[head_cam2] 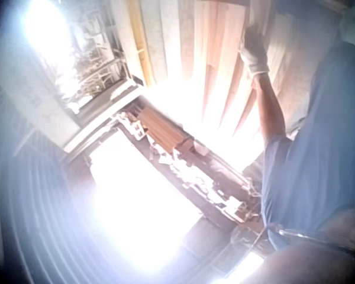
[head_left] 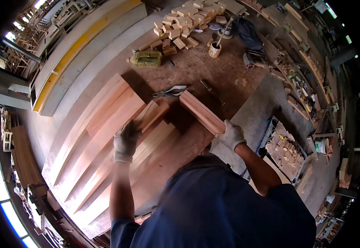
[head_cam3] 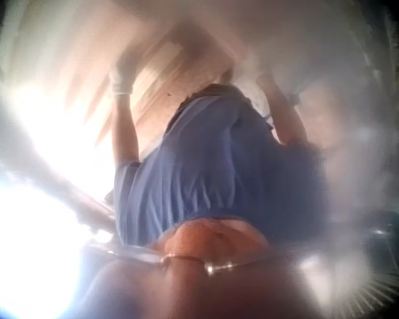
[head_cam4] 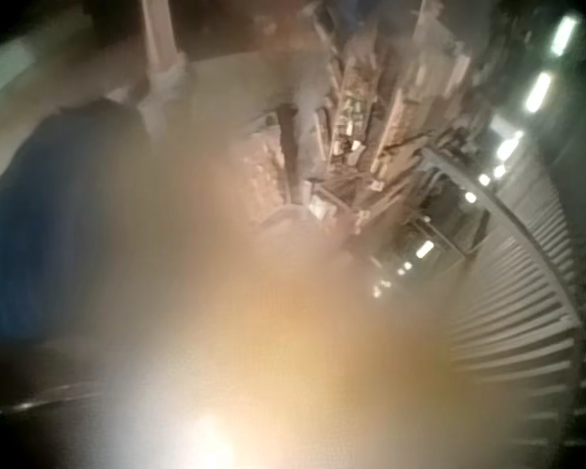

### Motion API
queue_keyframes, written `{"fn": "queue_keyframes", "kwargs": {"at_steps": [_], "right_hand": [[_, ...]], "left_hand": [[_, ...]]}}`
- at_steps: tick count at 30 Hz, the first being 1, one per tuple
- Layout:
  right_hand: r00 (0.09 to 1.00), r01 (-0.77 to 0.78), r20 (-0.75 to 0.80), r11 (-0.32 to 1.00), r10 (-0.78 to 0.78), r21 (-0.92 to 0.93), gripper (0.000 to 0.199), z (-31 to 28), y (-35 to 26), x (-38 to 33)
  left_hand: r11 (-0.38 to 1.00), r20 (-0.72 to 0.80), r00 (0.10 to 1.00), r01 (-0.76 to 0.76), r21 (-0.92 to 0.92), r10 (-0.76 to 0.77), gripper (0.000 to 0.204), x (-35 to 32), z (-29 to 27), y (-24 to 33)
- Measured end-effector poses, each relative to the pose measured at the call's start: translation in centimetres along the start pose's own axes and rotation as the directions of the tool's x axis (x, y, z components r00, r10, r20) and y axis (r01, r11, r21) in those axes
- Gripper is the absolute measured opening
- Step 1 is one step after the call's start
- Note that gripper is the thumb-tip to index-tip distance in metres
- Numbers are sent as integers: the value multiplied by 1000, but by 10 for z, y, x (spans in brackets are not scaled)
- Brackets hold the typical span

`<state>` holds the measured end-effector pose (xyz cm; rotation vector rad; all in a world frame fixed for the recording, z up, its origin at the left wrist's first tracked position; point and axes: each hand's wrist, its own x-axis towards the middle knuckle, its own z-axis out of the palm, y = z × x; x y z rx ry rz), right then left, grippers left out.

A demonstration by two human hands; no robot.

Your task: The person picks up and stacks wooden planks on a workbench, measures a plank with a tape measure, and carries the planks across the workshop floor. The person then places the planks on a table saw and uses a push stick to guide a plank through the saw.

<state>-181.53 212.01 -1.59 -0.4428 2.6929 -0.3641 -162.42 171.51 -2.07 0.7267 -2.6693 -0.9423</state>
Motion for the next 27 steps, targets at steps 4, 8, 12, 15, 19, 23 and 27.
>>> {"fn": "queue_keyframes", "kwargs": {"at_steps": [4, 8, 12, 15, 19, 23, 27], "right_hand": [[1000, -7, 7, 1000, 7, 17, 49, 16, 3, 1], [999, -10, 43, 1000, 10, 14, 48, 17, 8, 4], [997, 13, 80, 1000, -12, -10, 53, 3, 6, 5], [994, 34, 101, 999, -34, 3, 59, 0, 9, 3], [989, 29, 142, 998, -36, 53, 63, -3, 11, -1], [989, 62, 129, 994, -74, 95, 65, -5, 16, -4], [996, 73, 36, 990, -78, 119, 64, 3, 23, -11]], "left_hand": [[994, 8, 995, -98, 37, 98, 57, 3, -4, 12], [945, 49, 948, -318, 79, 315, 54, 11, 1, 57], [944, 182, 926, -328, -40, 330, 53, 15, 22, 117], [949, 248, 917, -313, -46, 314, 48, 2, 54, 145], [976, 350, 911, -203, -84, 219, 52, -25, 87, 167], [985, 380, 910, -165, -42, 169, 58, -40, 107, 161], [985, 352, 921, -166, -37, 168, 60, -44, 109, 156]]}}
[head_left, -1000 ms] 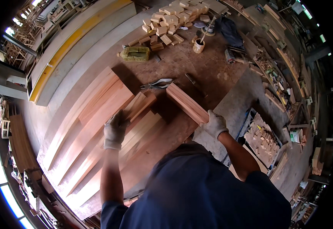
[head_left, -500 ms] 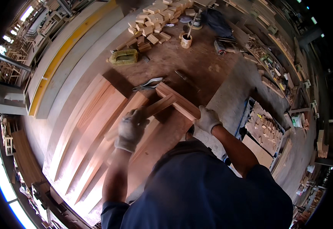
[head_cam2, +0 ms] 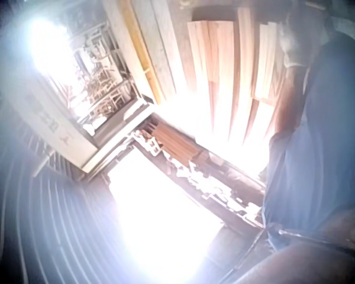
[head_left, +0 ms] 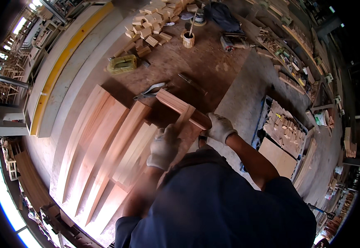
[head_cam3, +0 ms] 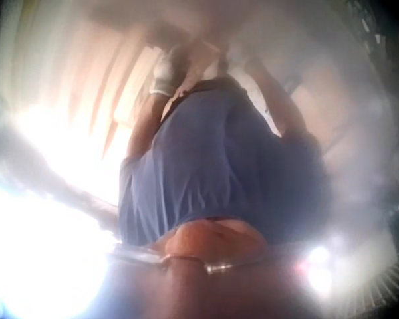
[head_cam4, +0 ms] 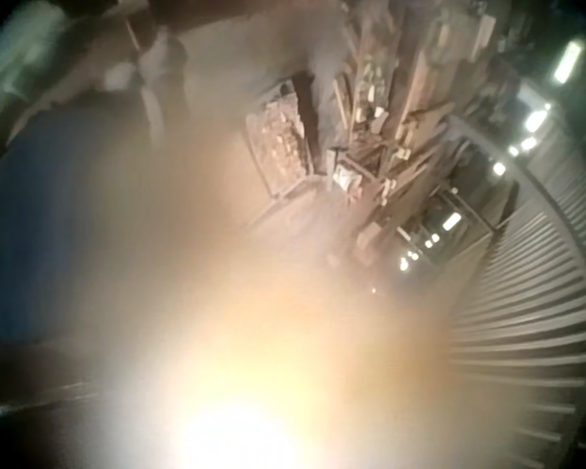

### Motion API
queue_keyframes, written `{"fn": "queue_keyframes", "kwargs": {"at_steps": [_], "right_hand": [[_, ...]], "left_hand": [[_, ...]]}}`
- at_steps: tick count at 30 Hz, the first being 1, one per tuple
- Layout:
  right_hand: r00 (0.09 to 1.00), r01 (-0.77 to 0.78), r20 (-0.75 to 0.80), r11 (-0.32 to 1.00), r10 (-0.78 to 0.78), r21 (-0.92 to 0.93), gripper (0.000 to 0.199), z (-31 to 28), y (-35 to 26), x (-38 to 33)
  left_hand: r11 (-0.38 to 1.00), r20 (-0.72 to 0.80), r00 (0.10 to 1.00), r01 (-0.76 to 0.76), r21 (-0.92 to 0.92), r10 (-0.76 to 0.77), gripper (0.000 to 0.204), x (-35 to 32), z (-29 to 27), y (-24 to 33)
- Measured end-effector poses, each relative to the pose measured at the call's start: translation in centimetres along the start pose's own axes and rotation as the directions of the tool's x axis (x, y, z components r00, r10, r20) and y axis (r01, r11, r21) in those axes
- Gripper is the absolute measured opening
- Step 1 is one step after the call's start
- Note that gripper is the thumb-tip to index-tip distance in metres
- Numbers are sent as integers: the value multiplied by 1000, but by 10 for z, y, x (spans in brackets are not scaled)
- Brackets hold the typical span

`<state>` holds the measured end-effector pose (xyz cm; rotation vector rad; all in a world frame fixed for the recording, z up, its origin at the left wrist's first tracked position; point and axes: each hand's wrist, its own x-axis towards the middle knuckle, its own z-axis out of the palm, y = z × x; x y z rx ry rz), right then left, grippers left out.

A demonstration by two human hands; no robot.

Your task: The person picks up and stacks wooden planks on a workbench, measures a plank with a tape measure, and carries the planks across the workshop floor. The person then places the planks on a table saw and uses a push stick to guide a plank through the saw.

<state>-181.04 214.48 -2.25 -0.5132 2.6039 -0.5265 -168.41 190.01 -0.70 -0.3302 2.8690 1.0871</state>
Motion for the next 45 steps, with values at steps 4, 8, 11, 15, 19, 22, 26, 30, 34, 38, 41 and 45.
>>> {"fn": "queue_keyframes", "kwargs": {"at_steps": [4, 8, 11, 15, 19, 22, 26, 30, 34, 38, 41, 45], "right_hand": [[998, -29, -57, 1000, 30, 7, 62, 6, 16, -19], [991, -135, 12, 991, 135, 6, 62, -1, 12, -25], [983, -185, 44, 964, 180, 192, 59, -13, 2, -29], [974, -212, -15, 936, 225, 282, 53, 2, -1, -39], [965, -236, -57, 945, 255, 228, 51, 9, -14, -46], [972, -184, -110, 965, 207, 188, 49, 16, -12, -46], [991, -120, -28, 969, 129, 217, 51, 3, -15, -41], [996, -36, -68, 958, 57, 285, 61, -3, -19, -24], [988, 30, -151, 899, 40, 438, 69, -6, -31, -11], [994, 27, -99, 823, 36, 567, 69, -8, -37, 0], [988, 94, -156, 829, -9, 552, 65, 2, -30, 5], [996, 35, -91, 812, 23, 582, 65, -1, -32, 5]], "left_hand": [[1000, -58, 998, 2, -31, -4, 61, -8, -4, -10], [999, -104, 994, -46, -22, 44, 59, -19, -7, -18], [998, -123, 990, -63, -6, 62, 51, -27, -8, -20], [997, -109, 991, -76, -21, 74, 59, -37, -12, -20], [997, -54, 998, 4, -75, -8, 64, -43, -11, -24], [993, -29, 998, 55, -103, -59, 65, -40, -7, -23], [994, -24, 997, -75, -80, 74, 62, -27, -6, -10], [991, -14, 992, -129, -22, 129, 58, -10, 2, 3], [996, 40, 997, -72, 58, 69, 62, 1, 9, 2], [996, 44, 998, -57, 73, 54, 63, 3, 9, 2], [995, 46, 998, -55, 85, 51, 63, 4, 8, 4], [991, 52, 998, -33, 132, 27, 61, 4, 1, 13]]}}
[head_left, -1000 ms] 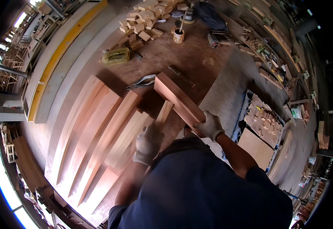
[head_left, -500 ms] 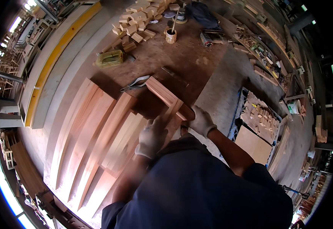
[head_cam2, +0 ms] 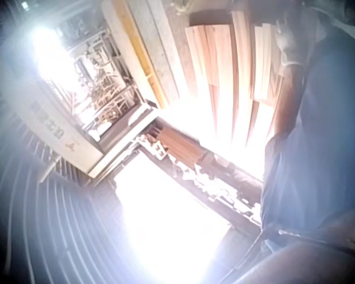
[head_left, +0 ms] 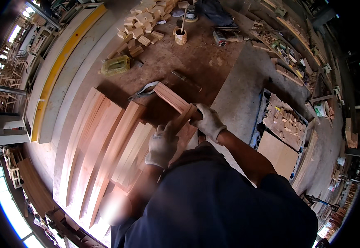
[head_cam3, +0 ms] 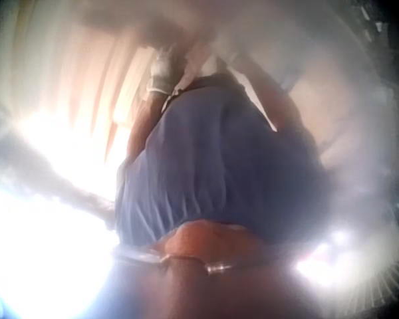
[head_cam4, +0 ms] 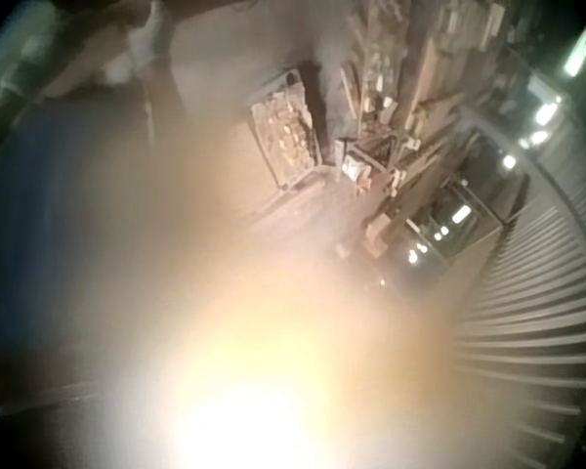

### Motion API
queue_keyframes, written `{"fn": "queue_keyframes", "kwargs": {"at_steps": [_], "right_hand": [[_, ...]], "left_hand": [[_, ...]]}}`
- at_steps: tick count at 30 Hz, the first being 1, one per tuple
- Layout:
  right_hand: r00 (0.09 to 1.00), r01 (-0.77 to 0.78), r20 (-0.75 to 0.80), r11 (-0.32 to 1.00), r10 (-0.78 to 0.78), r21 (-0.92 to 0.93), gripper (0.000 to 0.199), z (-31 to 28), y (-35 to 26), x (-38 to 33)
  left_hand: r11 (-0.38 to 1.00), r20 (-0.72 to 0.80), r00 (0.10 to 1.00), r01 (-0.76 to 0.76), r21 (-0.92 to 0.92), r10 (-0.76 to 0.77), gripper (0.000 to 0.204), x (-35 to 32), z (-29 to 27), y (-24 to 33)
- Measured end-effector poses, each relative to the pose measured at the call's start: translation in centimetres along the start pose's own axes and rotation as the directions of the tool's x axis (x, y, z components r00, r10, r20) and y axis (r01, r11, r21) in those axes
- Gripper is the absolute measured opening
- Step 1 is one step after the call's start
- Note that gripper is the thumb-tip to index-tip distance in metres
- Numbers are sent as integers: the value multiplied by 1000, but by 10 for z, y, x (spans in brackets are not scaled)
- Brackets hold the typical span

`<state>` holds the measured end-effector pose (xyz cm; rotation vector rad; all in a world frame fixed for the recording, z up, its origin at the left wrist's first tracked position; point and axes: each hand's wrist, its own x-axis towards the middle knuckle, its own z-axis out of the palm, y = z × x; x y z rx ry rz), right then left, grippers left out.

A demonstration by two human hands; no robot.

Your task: The person picks up and stacks wooden planks on a workbench, measures a plank with a tape measure, and carries the planks across the workshop floor. The person then places the planks on a table saw and uses a push stick to guide a plank through the saw.

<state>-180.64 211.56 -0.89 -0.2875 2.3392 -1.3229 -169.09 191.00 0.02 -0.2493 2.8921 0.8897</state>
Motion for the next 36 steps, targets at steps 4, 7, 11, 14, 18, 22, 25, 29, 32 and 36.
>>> {"fn": "queue_keyframes", "kwargs": {"at_steps": [4, 7, 11, 14, 18, 22, 25, 29, 32, 36], "right_hand": [[998, 67, -2, 998, -67, 22, 68, -18, -11, -14], [984, 131, -107, 987, -140, -89, 71, -28, 0, -31], [940, 230, -173, 921, -294, -315, 65, -35, 21, -54], [969, 164, -91, 875, -229, -455, 55, -46, 28, -69], [942, 137, -185, 824, -280, -550, 50, -45, 43, -81], [914, 78, -346, 929, -211, -361, 55, -49, 45, -73], [925, 59, -354, 971, -141, -233, 60, -46, 45, -64], [972, 80, -195, 969, -128, -235, 70, -32, 39, -51], [984, 111, -104, 959, -142, -260, 76, -17, 32, -38], [985, 142, -54, 952, -162, -270, 77, -2, 27, -22]], "left_hand": [[949, -69, 975, -185, 255, 209, 54, 12, -14, 2], [931, 17, 955, -294, 215, 298, 51, 26, -38, 20], [836, 48, 863, -500, 225, 504, 51, 37, -38, 34], [772, 51, 801, -589, 239, 596, 50, 50, -32, 38], [789, 202, 808, -587, 182, 554, 44, 61, -30, 52], [899, 198, 888, -433, 56, 416, 44, 40, -24, 54], [984, 199, 964, -169, -55, 177, 50, 13, -26, 56], [999, 105, 994, -29, -45, 33, 61, -12, -4, 21], [999, 75, 997, 12, -32, -10, 63, -17, 1, 14], [998, 49, 999, -18, -62, 21, 64, -15, 8, 5]]}}
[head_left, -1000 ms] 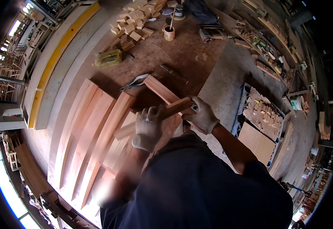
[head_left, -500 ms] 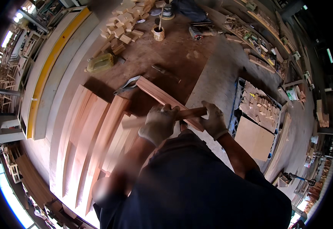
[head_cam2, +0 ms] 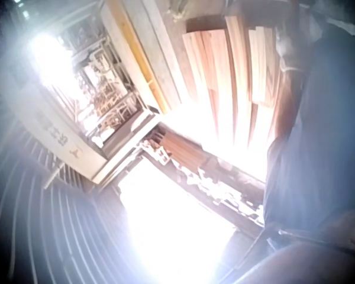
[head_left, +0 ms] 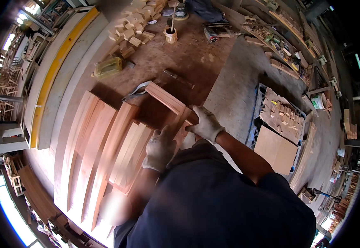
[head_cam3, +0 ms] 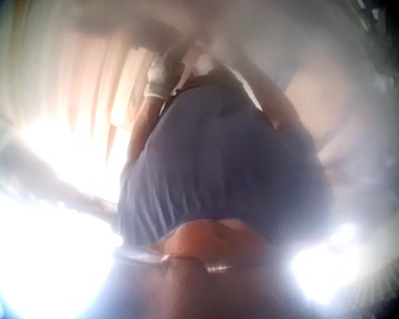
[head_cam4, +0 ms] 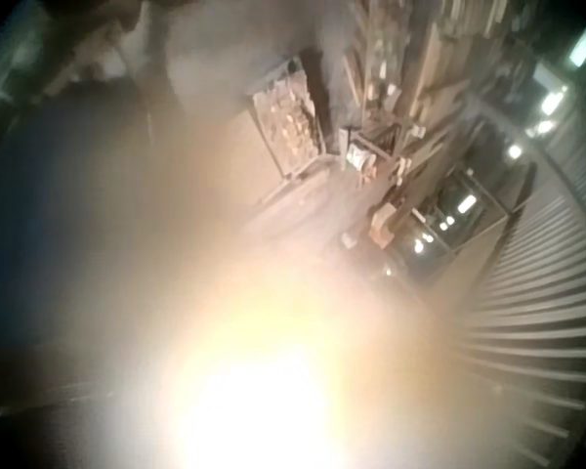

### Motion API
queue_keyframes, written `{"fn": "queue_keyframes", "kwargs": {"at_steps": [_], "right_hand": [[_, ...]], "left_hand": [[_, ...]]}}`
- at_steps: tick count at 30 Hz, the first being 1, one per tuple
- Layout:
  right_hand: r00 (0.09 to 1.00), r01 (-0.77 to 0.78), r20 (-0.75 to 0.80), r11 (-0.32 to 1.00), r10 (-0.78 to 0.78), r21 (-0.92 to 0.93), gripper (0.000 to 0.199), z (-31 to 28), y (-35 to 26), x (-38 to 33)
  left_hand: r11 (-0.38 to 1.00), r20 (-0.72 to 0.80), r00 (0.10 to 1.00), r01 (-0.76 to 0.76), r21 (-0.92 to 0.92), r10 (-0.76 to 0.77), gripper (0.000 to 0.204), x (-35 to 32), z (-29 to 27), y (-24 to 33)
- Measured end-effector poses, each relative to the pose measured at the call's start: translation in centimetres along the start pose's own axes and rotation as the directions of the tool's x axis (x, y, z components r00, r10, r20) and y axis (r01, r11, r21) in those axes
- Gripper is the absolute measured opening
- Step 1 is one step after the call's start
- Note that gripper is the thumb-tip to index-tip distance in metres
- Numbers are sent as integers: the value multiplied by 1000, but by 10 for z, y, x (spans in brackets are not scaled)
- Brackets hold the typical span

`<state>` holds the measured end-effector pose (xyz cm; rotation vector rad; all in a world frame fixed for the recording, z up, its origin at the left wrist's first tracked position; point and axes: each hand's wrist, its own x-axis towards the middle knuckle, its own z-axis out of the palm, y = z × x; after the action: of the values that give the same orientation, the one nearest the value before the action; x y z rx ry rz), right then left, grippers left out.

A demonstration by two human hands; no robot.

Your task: The person picks up and stacks wooden planks on a workbench, measures a plank with a tape measure, and carries the planks across the workshop floor. The person then places the planks on a table saw and uses a push stick to guide a plank through the saw.

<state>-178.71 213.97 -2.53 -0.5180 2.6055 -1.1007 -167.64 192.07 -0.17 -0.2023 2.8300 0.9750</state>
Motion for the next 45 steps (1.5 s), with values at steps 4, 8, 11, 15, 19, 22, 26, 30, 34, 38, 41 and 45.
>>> {"fn": "queue_keyframes", "kwargs": {"at_steps": [4, 8, 11, 15, 19, 22, 26, 30, 34, 38, 41, 45], "right_hand": [[998, 45, -35, 996, -42, 76, 71, 7, 6, 9], [993, 71, -102, 991, -59, 113, 66, 10, 6, 6], [993, 64, -103, 989, -50, 131, 64, 7, 3, 6], [983, 114, -159, 987, -95, 116, 63, 13, 11, 4], [976, 144, -179, 986, -127, 89, 64, 15, 15, 3], [987, 91, -142, 990, -76, 107, 64, 9, 8, 4], [993, 50, -115, 991, -36, 121, 63, 6, 6, 3], [989, 76, -134, 991, -61, 114, 62, 9, 9, 3], [985, 108, -148, 989, -93, 99, 61, 13, 10, 3], [976, 138, -181, 987, -122, 81, 58, 15, 12, 4], [969, 169, -192, 985, -158, 41, 58, 18, 19, 2], [963, 178, -190, 981, -189, -74, 57, 47, 45, 9]], "left_hand": [[1000, -10, 1000, 1, 24, -1, 65, 5, 0, -1], [999, -3, 1000, 8, 39, -8, 67, 8, -1, -1], [999, 39, 999, 18, 33, -19, 66, 13, -5, -3], [1000, 43, 999, 13, 25, -14, 66, 14, -9, -4], [1000, 46, 999, 13, 16, -14, 67, 13, -10, -3], [1000, 49, 999, 19, 10, -20, 68, 14, -10, -2], [999, 54, 998, 18, 32, -19, 68, 15, -9, 0], [999, 52, 998, 20, 30, -22, 68, 15, -8, 0], [999, 40, 999, 14, 40, -15, 68, 13, -7, -4], [999, 34, 999, 3, 48, -5, 66, 14, -6, -5], [992, 29, 999, -40, 116, 37, 66, 15, 3, -9], [958, -4, 963, -267, 109, 269, 69, 16, 14, -36]]}}
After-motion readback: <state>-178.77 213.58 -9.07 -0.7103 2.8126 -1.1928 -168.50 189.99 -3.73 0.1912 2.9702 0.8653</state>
